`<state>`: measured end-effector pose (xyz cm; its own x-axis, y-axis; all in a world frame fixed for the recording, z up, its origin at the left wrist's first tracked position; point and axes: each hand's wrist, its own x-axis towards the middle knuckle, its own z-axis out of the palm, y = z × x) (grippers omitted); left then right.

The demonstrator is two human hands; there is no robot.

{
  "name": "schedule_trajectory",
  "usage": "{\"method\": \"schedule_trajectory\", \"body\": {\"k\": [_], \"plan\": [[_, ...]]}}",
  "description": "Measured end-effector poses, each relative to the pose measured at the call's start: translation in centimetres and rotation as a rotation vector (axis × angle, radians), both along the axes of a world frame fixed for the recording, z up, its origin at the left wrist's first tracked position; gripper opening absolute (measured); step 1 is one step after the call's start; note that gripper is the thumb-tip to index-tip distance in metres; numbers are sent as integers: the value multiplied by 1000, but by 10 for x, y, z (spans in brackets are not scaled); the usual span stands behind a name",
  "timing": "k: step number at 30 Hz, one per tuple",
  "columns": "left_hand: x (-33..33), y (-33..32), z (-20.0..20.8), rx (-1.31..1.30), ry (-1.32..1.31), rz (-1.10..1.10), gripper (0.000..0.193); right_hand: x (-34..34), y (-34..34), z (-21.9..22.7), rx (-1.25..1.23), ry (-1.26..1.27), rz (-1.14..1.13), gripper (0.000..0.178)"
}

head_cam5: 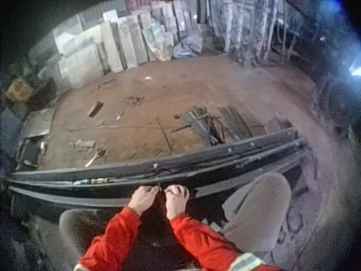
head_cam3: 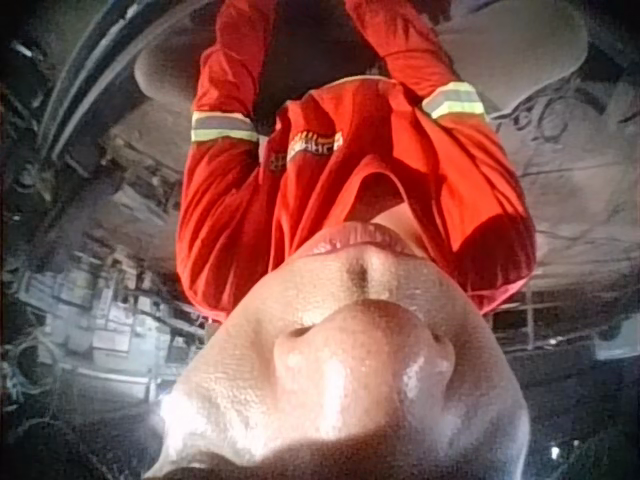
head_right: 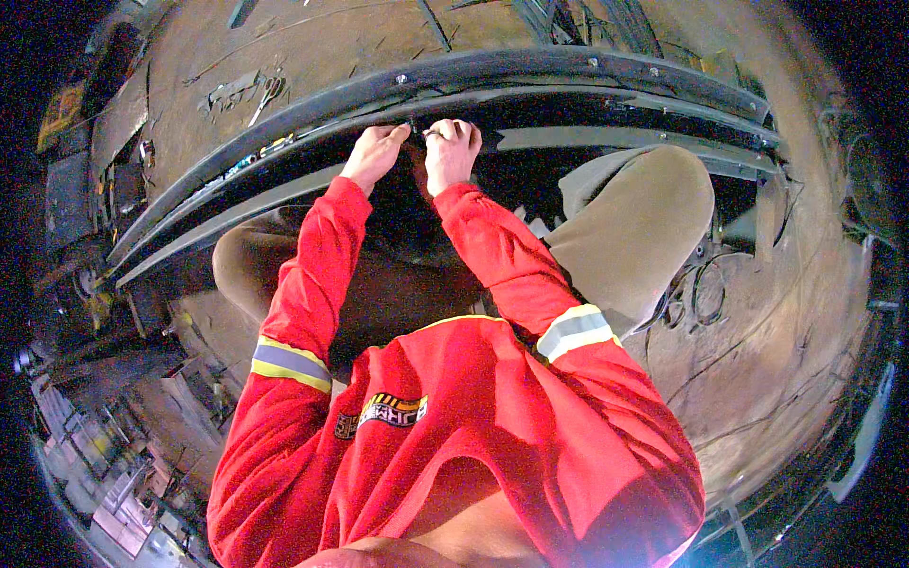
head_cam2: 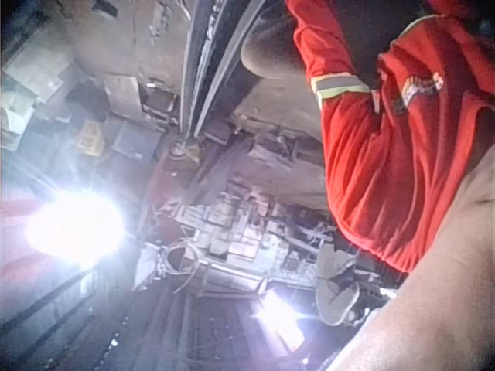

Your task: The person sits on the floor and assembles a metal frame by hand. They insert small metal fasteners into the frame's slots and then use a screwdriver to tighten them. The person repeatedly reaches for fasteners and secures them along the length of the frame.

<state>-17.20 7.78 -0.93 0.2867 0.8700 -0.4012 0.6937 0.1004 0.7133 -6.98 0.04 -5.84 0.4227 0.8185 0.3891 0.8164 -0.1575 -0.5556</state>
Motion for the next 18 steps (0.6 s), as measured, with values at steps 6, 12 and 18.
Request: {"method": "schedule_trajectory", "body": {"k": [6,12,18], "plan": [[1,1,13,-29,-89,-76,37,-1,-1,8,-25,22,-24,11],[3,-4,6,-9,-270,69,31,-1,-4,11,-75,-65,22,14],[28,-18,11,416,183,166,47,7,-1,-10,-164,-254,56,21]]}}
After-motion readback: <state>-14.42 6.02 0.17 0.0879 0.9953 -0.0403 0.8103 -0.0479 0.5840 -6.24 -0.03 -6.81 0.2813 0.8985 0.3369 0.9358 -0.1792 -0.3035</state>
